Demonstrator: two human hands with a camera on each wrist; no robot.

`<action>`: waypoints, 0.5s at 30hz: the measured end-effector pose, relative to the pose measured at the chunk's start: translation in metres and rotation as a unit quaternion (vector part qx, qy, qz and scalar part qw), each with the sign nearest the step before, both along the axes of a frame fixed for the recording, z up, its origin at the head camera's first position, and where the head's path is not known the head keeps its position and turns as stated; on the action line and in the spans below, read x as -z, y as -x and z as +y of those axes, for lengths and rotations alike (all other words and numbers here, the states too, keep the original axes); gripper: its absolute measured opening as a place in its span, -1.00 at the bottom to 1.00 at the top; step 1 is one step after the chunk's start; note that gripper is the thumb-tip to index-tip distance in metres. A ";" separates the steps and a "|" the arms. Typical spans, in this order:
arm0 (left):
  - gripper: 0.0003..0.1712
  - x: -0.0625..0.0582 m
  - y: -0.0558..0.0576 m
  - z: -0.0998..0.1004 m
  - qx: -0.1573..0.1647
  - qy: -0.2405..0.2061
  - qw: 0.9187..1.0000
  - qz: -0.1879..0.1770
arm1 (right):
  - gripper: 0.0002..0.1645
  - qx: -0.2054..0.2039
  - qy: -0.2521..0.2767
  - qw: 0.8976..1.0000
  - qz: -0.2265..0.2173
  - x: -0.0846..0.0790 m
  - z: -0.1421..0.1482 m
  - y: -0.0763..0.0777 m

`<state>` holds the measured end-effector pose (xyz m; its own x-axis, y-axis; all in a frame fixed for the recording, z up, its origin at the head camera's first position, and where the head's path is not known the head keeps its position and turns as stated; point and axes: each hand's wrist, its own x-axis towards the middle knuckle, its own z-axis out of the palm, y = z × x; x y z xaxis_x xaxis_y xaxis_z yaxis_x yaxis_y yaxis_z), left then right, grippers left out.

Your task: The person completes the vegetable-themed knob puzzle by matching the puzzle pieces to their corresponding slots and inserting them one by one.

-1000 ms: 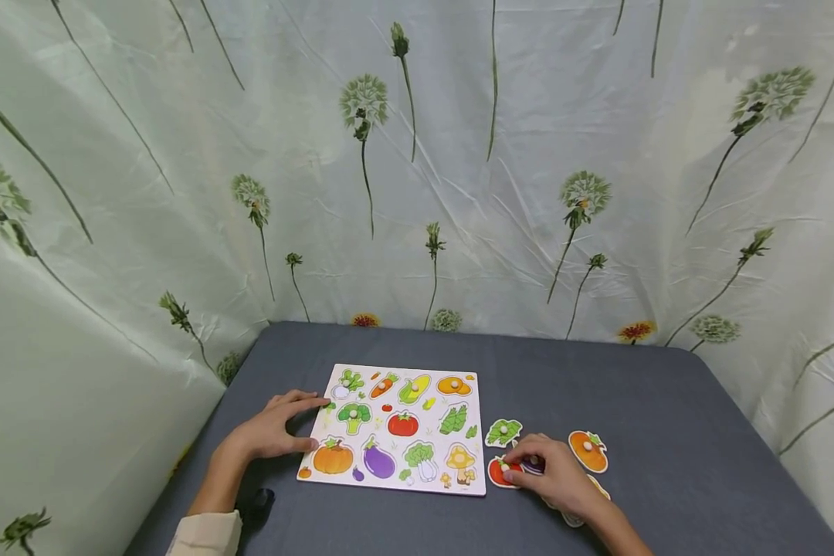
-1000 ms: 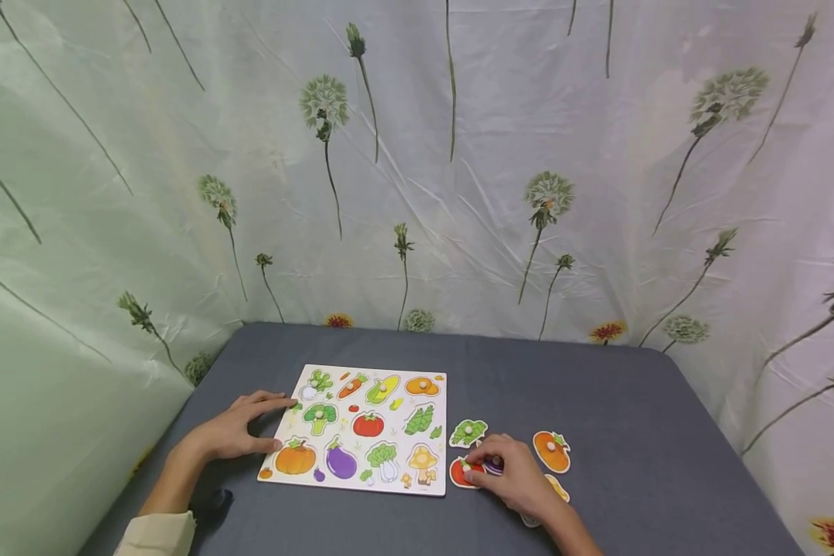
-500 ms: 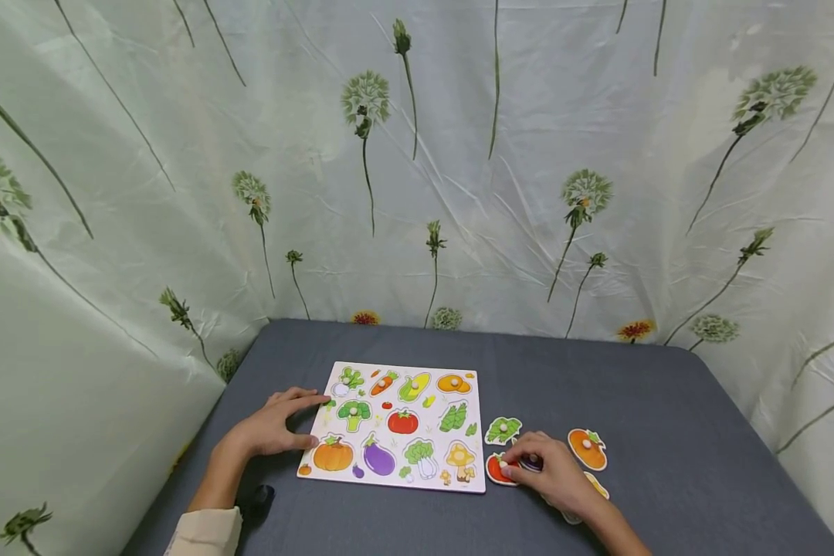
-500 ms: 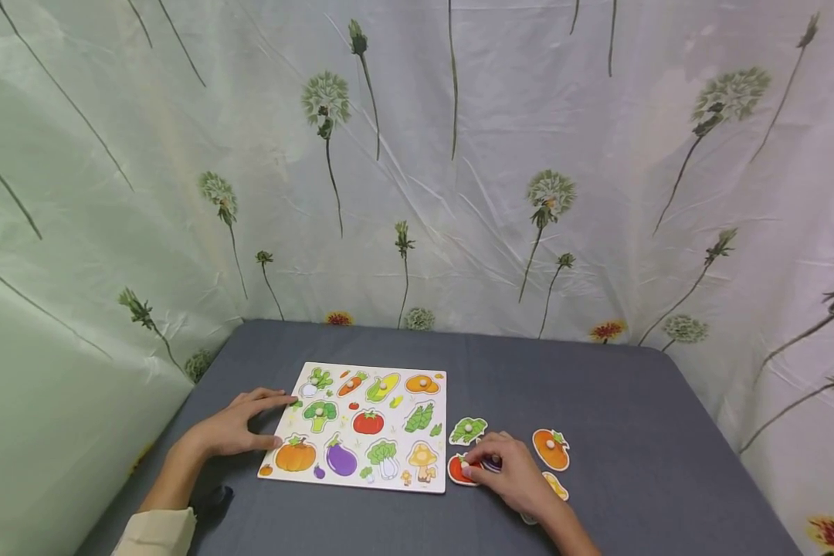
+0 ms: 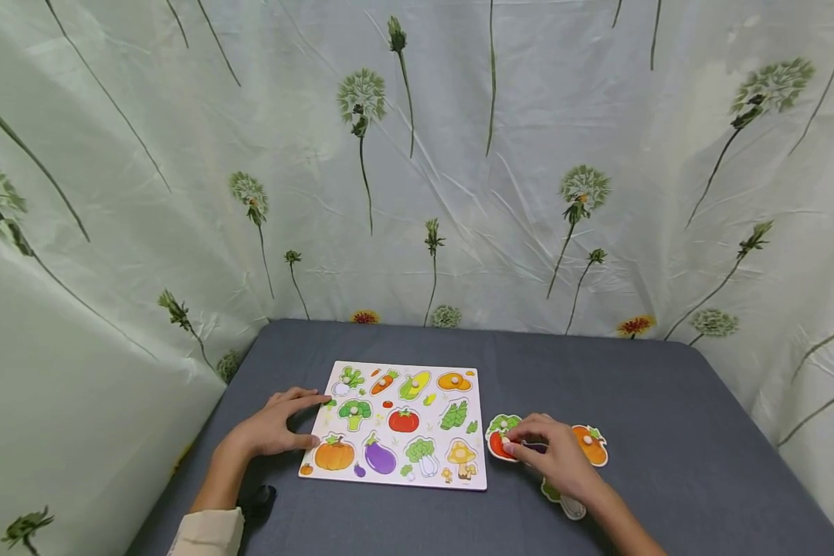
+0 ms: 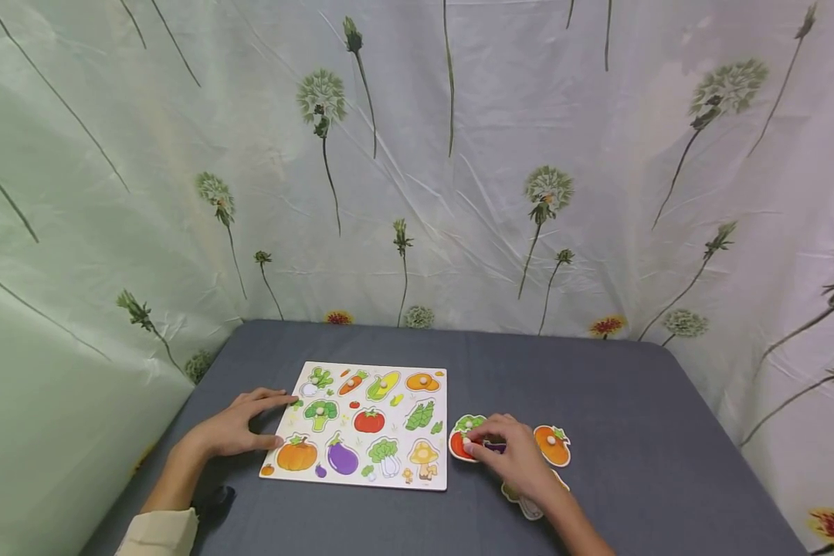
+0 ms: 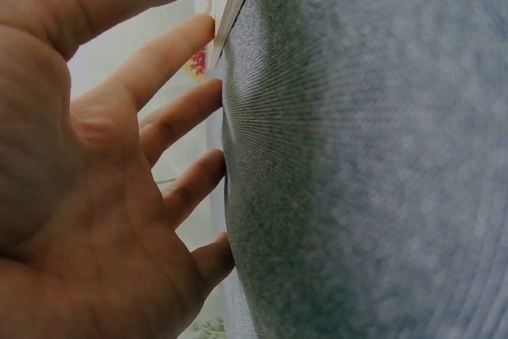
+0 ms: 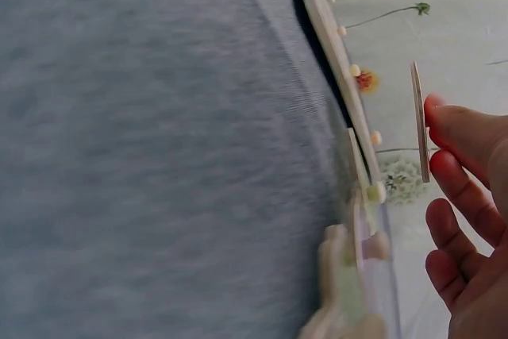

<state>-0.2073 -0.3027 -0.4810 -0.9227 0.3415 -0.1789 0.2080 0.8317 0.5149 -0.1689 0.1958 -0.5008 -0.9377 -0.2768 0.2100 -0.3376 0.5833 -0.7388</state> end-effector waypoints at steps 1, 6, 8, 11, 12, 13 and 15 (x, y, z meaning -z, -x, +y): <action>-0.09 0.000 0.000 0.000 0.000 0.000 1.000 0.000 | -0.88 0.004 -0.002 1.000 0.001 -0.002 -0.001 0.002; -0.09 -0.001 -0.001 0.000 -0.002 -0.001 1.000 -0.001 | -0.84 0.019 -0.011 0.999 0.025 -0.012 -0.007 0.010; -0.10 -0.002 -0.001 0.000 0.000 -0.002 1.000 -0.002 | -0.84 0.022 -0.015 0.999 0.033 -0.015 -0.010 0.012; -0.09 -0.003 -0.002 0.001 -0.002 -0.005 1.000 -0.006 | -0.84 0.026 -0.020 0.999 0.042 -0.020 -0.015 0.016; -0.09 -0.003 -0.002 0.002 0.000 -0.005 1.000 -0.006 | -0.84 0.027 -0.021 0.998 0.044 -0.022 -0.018 0.017; -0.09 -0.003 -0.002 0.001 0.000 -0.005 1.000 -0.006 | -0.85 0.027 -0.020 0.998 0.045 -0.023 -0.020 0.019; -0.09 -0.004 -0.003 0.001 0.000 -0.007 1.000 -0.005 | -0.86 0.024 -0.015 0.999 0.043 -0.025 -0.025 0.021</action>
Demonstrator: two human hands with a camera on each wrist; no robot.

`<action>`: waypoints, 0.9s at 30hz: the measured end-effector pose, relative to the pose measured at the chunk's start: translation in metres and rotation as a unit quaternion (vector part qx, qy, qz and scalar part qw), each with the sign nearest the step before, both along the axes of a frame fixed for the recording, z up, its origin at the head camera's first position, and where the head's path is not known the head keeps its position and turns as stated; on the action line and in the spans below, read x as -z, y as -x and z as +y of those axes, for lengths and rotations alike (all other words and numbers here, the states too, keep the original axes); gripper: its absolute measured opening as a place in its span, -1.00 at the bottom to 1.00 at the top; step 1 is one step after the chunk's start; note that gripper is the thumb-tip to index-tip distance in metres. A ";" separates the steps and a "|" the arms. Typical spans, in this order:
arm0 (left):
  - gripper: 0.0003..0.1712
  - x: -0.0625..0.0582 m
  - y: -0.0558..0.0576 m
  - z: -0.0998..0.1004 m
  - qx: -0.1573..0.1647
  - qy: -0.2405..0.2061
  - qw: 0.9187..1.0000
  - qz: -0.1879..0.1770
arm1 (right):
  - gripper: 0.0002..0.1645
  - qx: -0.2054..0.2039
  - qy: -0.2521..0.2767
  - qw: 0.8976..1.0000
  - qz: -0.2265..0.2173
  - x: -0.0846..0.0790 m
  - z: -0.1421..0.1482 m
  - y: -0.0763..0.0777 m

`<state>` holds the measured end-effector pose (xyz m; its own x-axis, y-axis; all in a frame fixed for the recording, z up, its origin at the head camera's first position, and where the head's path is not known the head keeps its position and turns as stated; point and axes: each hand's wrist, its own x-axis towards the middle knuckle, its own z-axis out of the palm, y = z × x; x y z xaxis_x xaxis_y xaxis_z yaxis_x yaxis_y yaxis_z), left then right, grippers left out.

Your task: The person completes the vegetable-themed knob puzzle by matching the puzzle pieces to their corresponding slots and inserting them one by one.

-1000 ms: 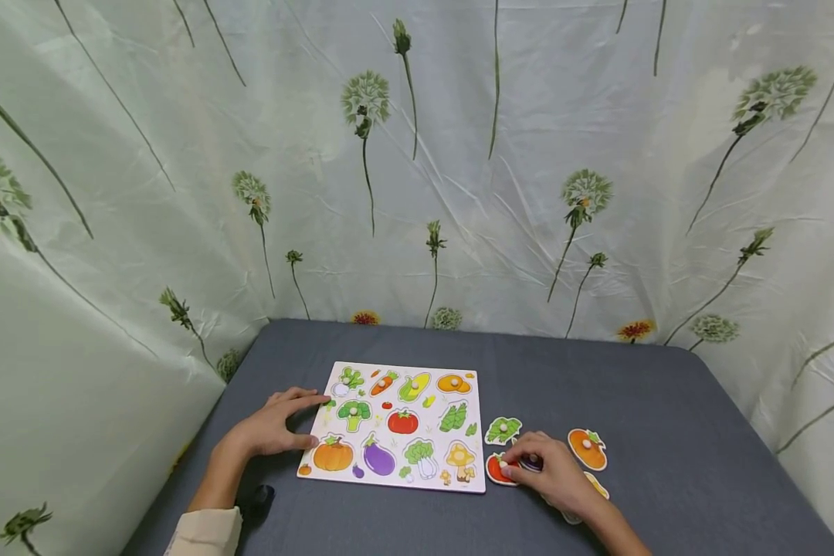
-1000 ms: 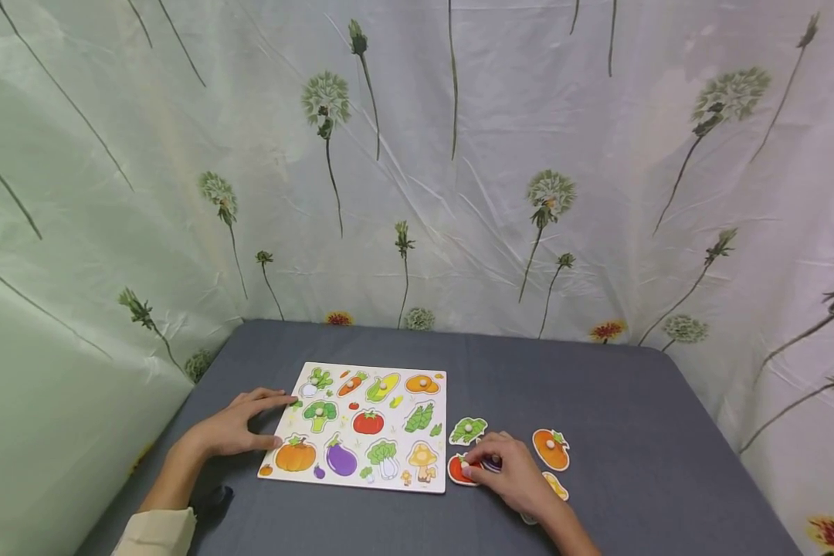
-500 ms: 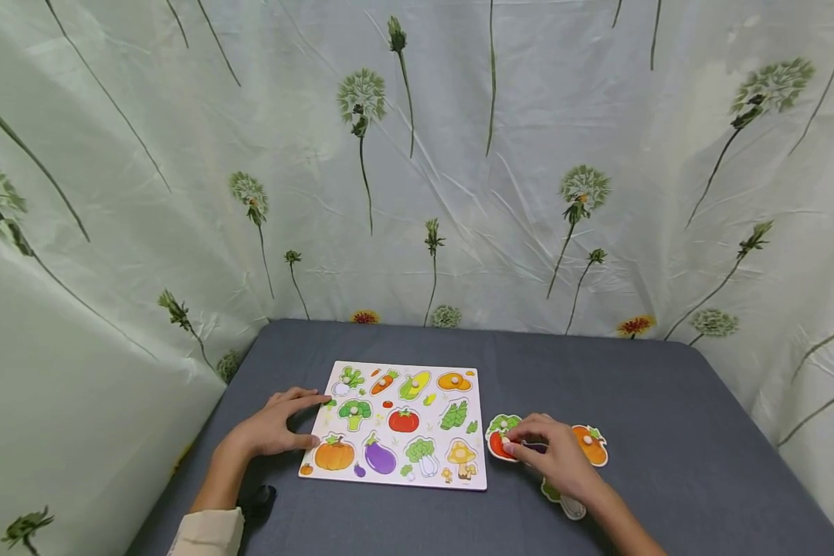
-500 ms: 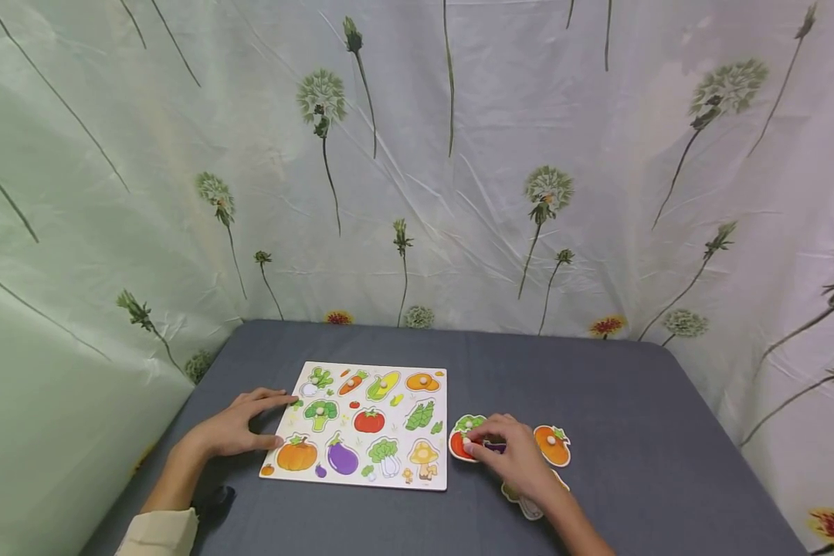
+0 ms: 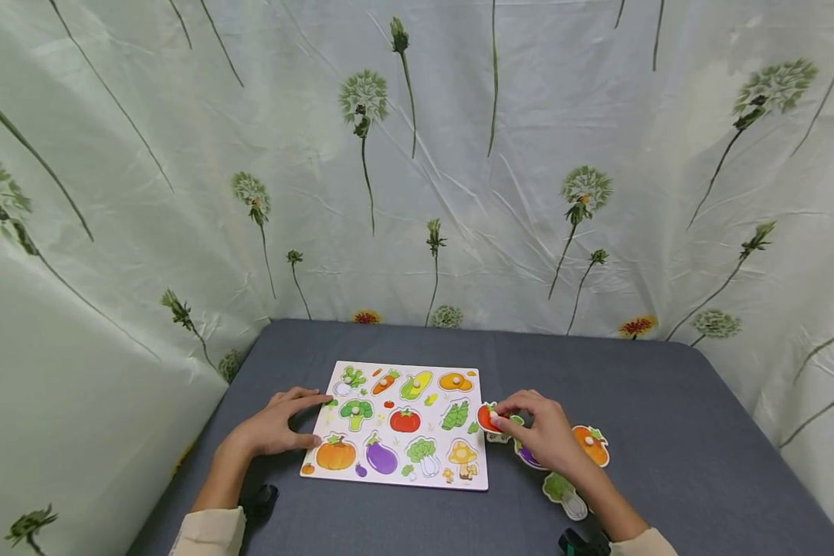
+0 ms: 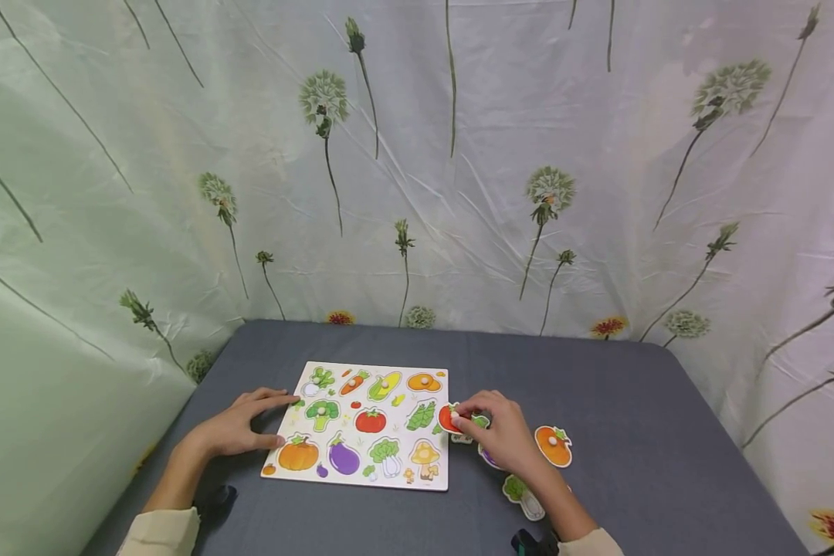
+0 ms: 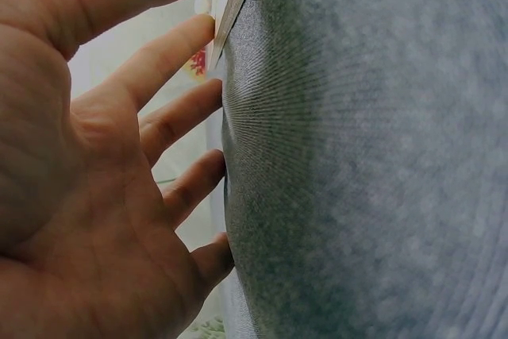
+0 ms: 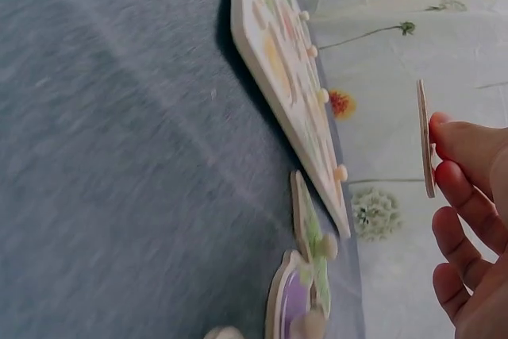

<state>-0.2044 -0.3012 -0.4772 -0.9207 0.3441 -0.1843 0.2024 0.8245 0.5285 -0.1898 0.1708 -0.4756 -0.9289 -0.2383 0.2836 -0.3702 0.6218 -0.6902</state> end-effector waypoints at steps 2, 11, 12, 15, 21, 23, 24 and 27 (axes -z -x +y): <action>-0.10 0.000 0.000 0.000 0.001 0.000 1.000 0.001 | -0.88 -0.004 0.006 1.000 -0.006 -0.002 -0.005 0.002; -0.11 0.004 0.002 -0.002 -0.004 0.006 1.000 0.004 | -0.87 -0.015 0.026 0.999 -0.034 -0.006 -0.031 0.013; -0.10 0.004 0.003 -0.002 -0.004 0.007 1.000 0.004 | -0.87 -0.015 0.026 0.999 -0.033 -0.006 -0.033 0.014; -0.11 0.004 0.002 -0.002 0.000 0.006 1.000 0.007 | -0.87 -0.015 0.025 0.999 -0.035 -0.007 -0.042 0.016; -0.11 0.004 0.001 -0.001 -0.002 0.004 1.000 0.005 | -0.88 -0.025 0.024 0.999 -0.037 -0.008 -0.054 0.019; -0.11 0.004 0.001 -0.001 -0.002 0.006 1.000 0.005 | -0.89 -0.025 0.021 0.999 -0.035 -0.008 -0.058 0.020; -0.11 0.004 0.001 -0.001 -0.003 0.006 1.000 0.004 | -0.89 -0.025 0.019 0.999 -0.034 -0.008 -0.060 0.021; -0.12 0.005 0.002 -0.002 -0.001 0.007 1.000 0.005 | -0.89 -0.025 0.023 0.999 -0.037 -0.007 -0.065 0.023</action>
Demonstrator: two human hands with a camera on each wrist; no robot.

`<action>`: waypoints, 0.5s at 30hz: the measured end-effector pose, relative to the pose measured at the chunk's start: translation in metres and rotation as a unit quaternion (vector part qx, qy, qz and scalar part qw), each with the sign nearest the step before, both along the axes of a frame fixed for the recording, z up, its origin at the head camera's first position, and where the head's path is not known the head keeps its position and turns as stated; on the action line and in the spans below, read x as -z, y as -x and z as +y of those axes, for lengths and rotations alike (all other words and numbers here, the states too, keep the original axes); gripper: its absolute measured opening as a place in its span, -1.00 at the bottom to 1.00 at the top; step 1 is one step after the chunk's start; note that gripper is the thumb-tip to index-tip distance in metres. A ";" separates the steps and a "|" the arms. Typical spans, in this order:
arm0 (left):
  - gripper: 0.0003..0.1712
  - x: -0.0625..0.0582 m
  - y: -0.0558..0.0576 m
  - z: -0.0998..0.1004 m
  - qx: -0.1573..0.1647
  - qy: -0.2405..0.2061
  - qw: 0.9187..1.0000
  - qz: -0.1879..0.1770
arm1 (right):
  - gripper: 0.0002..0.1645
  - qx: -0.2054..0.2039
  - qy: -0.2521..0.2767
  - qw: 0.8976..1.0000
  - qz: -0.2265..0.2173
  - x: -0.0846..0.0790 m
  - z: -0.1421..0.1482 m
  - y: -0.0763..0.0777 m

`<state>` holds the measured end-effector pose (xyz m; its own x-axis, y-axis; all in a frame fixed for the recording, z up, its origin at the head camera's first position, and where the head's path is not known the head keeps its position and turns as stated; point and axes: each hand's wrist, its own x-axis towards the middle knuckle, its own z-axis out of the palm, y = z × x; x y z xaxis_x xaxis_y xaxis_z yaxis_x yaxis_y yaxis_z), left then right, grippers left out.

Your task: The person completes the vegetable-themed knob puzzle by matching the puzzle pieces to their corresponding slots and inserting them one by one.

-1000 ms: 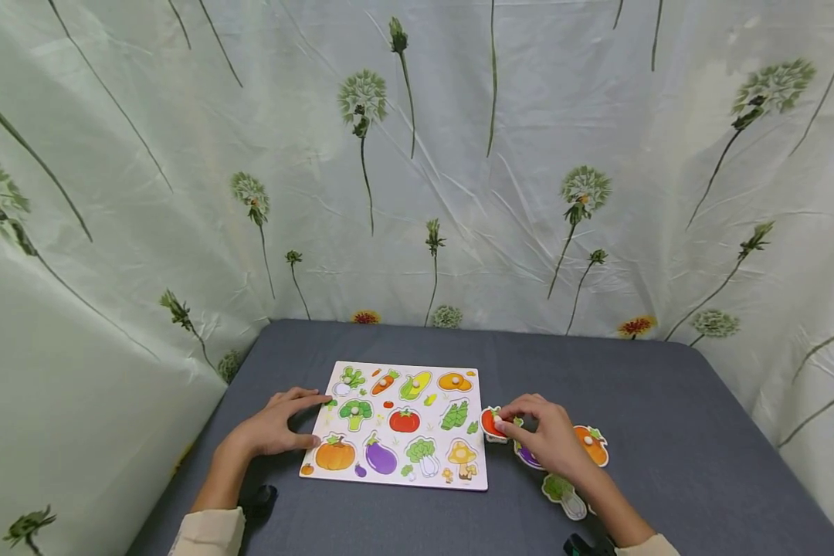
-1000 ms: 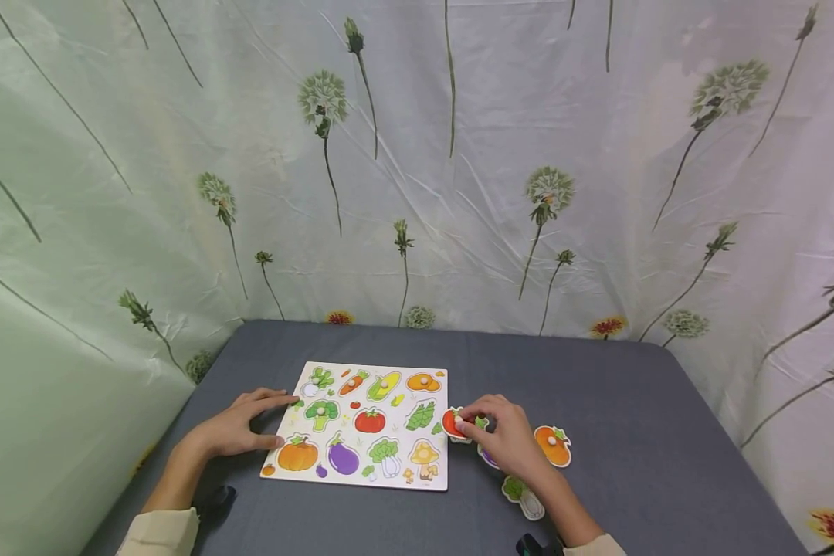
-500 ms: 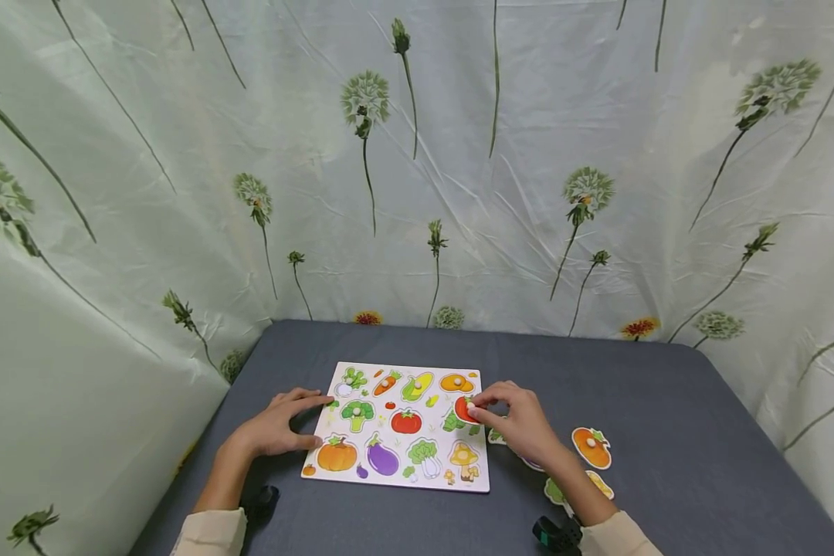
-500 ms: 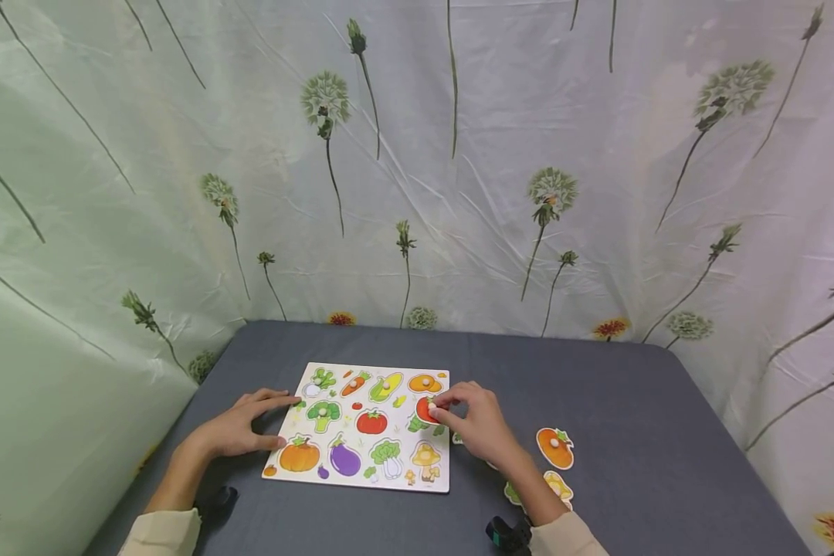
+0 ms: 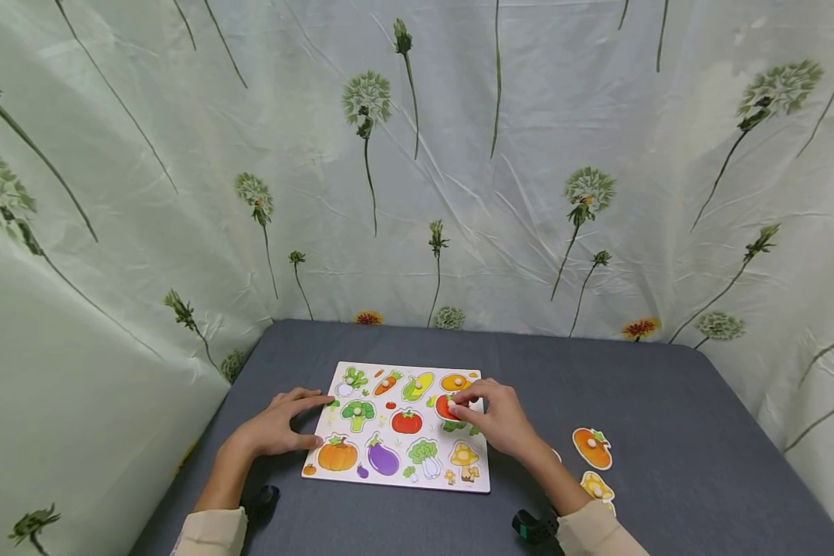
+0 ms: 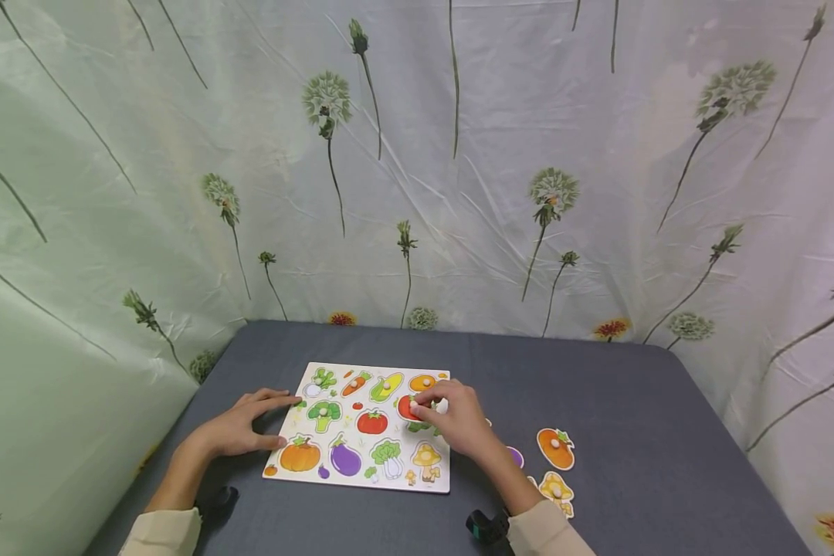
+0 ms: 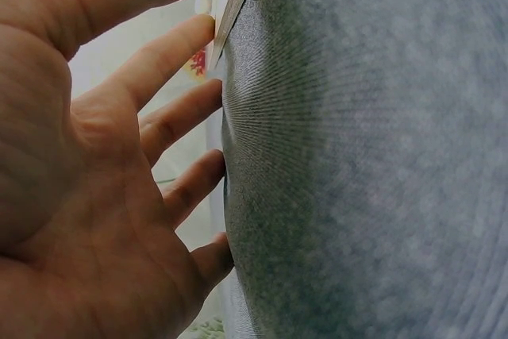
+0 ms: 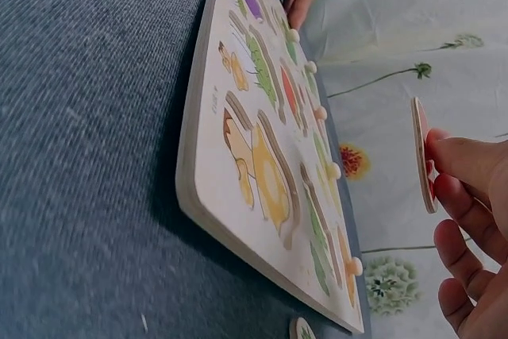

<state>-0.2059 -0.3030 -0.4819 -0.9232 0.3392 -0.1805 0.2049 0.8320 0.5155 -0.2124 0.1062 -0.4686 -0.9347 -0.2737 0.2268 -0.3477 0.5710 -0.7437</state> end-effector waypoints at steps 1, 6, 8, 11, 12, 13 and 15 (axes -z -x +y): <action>-0.12 0.000 0.000 0.000 0.000 -0.001 1.000 0.000 | -0.89 -0.001 0.004 1.000 -0.001 0.001 -0.002 0.001; -0.12 0.000 0.000 -0.002 0.001 -0.001 1.000 0.002 | -0.91 -0.017 0.018 1.000 0.007 0.006 -0.013 0.006; -0.11 0.001 0.001 -0.003 -0.002 0.002 1.000 0.001 | -0.91 -0.025 0.016 0.999 0.013 0.008 -0.017 0.008; -0.11 0.001 0.001 -0.002 -0.003 0.005 1.000 0.000 | -0.92 -0.031 0.014 0.999 0.017 0.011 -0.021 0.009; -0.10 0.001 0.001 -0.002 -0.003 0.005 1.000 -0.001 | -0.92 -0.031 0.013 0.999 0.018 0.012 -0.023 0.009; -0.10 0.001 0.001 -0.001 -0.003 0.004 1.000 -0.002 | -0.92 -0.031 0.013 0.999 0.020 0.013 -0.024 0.009; -0.10 0.000 0.001 -0.001 -0.002 0.002 1.000 -0.002 | -0.92 -0.033 0.015 0.999 0.021 0.013 -0.028 0.009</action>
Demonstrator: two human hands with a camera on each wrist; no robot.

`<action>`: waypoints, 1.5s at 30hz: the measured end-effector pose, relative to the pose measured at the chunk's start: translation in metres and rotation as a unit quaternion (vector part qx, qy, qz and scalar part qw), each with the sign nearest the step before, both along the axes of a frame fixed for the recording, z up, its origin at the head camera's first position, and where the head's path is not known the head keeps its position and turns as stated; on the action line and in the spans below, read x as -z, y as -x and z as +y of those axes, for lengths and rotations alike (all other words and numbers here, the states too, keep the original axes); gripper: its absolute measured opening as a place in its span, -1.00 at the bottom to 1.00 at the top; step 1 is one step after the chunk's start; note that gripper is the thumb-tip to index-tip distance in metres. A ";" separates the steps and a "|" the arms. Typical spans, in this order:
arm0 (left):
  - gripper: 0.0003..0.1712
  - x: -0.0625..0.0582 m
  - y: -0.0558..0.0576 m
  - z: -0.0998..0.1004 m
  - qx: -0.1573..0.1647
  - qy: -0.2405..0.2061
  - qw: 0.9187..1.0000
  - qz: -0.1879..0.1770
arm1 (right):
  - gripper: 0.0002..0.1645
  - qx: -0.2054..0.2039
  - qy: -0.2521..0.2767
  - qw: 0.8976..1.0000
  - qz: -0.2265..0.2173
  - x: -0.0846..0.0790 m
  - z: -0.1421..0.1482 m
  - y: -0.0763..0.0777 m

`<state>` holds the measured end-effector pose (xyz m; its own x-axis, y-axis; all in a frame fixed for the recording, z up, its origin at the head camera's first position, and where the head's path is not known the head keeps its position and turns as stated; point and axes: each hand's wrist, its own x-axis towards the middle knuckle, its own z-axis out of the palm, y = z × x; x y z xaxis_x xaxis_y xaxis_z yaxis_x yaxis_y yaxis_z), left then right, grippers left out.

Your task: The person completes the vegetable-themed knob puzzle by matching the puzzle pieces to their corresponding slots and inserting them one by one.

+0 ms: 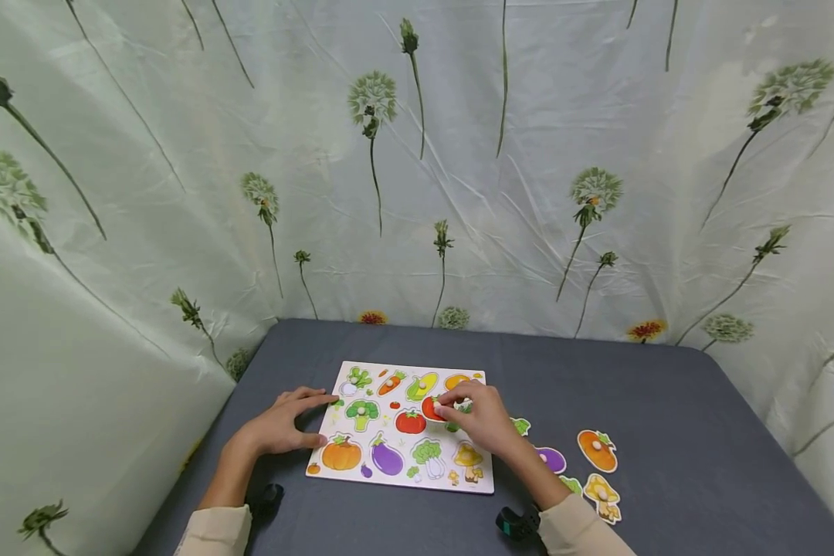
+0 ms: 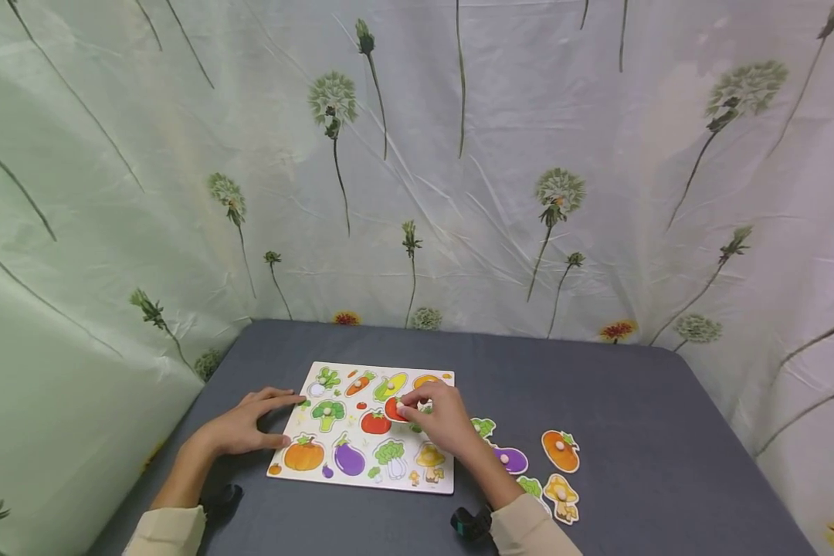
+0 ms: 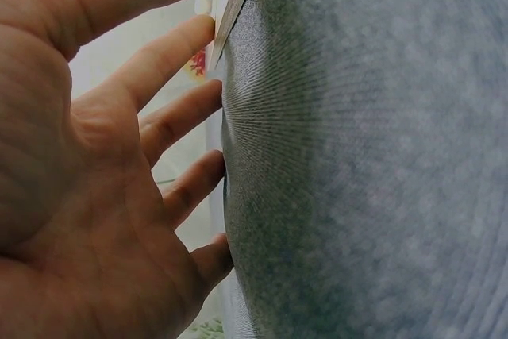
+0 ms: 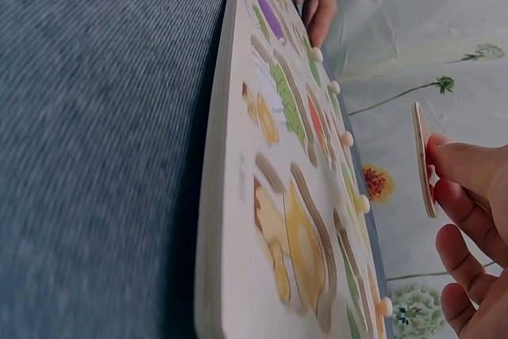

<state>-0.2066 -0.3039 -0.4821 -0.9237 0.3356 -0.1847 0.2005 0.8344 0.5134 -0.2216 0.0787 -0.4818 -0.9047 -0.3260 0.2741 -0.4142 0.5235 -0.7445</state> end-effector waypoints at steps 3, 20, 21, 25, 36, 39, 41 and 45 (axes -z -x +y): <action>-0.10 -0.001 -0.001 0.001 -0.001 -0.003 1.000 0.000 | -0.92 -0.005 0.003 1.000 -0.002 0.001 -0.005 0.001; -0.10 0.000 -0.002 0.002 -0.003 0.005 1.000 0.003 | -0.93 -0.031 -0.006 0.998 -0.057 0.011 -0.033 0.005; -0.10 -0.001 -0.002 0.002 -0.003 0.005 1.000 0.002 | -0.93 -0.030 -0.008 0.998 -0.058 0.012 -0.034 0.005; -0.10 -0.002 -0.003 0.002 -0.004 0.005 1.000 0.000 | -0.94 -0.032 -0.008 0.997 -0.068 0.014 -0.038 0.005; -0.09 0.001 0.000 0.001 -0.002 0.006 1.000 0.004 | -0.95 -0.036 -0.001 0.996 -0.085 0.023 -0.042 0.009; -0.09 0.001 0.000 0.001 -0.003 0.006 1.000 0.005 | -0.94 -0.034 -0.011 0.996 -0.083 0.023 -0.044 0.009; -0.09 0.001 0.000 0.001 -0.004 0.006 1.000 0.006 | -0.94 -0.032 -0.018 0.996 -0.082 0.023 -0.045 0.009; -0.10 0.002 0.001 0.001 -0.004 0.007 1.000 0.006 | -0.94 -0.027 -0.028 0.996 -0.082 0.024 -0.046 0.009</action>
